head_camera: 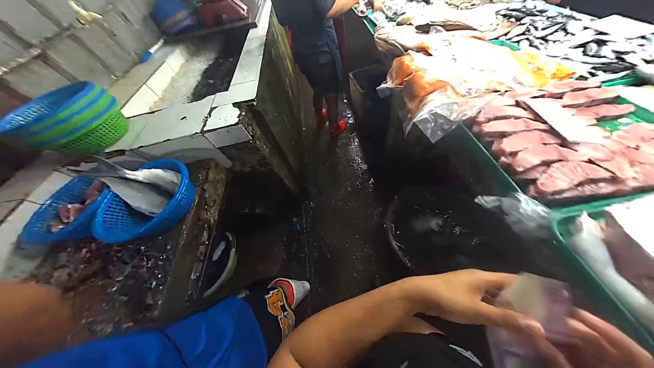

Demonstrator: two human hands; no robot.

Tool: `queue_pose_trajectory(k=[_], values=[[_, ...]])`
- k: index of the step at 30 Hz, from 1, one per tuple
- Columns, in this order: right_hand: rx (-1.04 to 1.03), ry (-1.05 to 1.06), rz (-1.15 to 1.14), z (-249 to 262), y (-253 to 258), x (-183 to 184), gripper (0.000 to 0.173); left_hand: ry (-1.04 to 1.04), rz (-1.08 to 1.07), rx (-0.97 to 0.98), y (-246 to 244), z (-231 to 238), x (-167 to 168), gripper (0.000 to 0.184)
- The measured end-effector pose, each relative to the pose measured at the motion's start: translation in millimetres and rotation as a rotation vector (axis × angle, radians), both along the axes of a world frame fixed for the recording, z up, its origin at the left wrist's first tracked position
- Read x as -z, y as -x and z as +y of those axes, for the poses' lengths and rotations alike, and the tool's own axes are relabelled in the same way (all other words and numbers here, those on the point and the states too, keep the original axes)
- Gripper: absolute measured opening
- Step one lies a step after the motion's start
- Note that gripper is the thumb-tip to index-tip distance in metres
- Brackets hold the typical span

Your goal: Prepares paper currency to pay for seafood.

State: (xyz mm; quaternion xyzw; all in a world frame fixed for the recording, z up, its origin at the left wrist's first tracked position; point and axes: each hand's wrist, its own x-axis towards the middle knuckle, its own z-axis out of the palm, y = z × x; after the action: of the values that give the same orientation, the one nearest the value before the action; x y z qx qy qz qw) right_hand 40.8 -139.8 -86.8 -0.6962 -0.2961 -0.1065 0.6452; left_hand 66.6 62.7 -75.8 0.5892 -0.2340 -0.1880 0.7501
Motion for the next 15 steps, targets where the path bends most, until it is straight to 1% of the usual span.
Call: queue_pose_trajectory(k=[1, 2, 3, 4, 6, 8, 9, 11, 12, 13, 15], values=[[-0.073, -0.051, 0.036, 27, -28, 6, 0.059, 0.119, 0.147, -0.081, -11, 12, 5, 0.039], [-0.129, -0.094, 0.076, 50, -55, 10, 0.062, 0.23, 0.26, -0.165, -23, 26, 8, 0.036], [-0.159, -0.122, 0.117, 70, -80, 10, 0.063, 0.323, 0.33, -0.245, -37, 42, 11, 0.036], [-0.189, -0.13, 0.159, 90, -103, 10, 0.063, 0.391, 0.364, -0.336, -50, 57, 15, 0.031], [-0.237, -0.114, 0.241, 136, -143, 17, 0.063, 0.474, 0.355, -0.54, -74, 93, 26, 0.023], [-0.291, -0.05, 0.333, 186, -172, 29, 0.064, 0.483, 0.348, -0.794, -89, 130, 29, 0.018], [-0.318, -0.018, 0.384, 210, -186, 35, 0.059, 0.5, 0.395, -0.924, -98, 149, 27, 0.019], [-0.381, 0.034, 0.501, 253, -212, 45, 0.04, 0.596, 0.485, -1.083, -118, 195, 26, 0.021], [-0.409, 0.051, 0.556, 272, -226, 50, 0.029, 0.662, 0.512, -1.136, -127, 218, 28, 0.021], [-0.432, 0.075, 0.595, 291, -239, 56, 0.021, 0.713, 0.54, -1.181, -138, 241, 31, 0.022], [-0.469, 0.119, 0.627, 330, -270, 65, 0.016, 0.803, 0.576, -1.226, -164, 289, 40, 0.027]])
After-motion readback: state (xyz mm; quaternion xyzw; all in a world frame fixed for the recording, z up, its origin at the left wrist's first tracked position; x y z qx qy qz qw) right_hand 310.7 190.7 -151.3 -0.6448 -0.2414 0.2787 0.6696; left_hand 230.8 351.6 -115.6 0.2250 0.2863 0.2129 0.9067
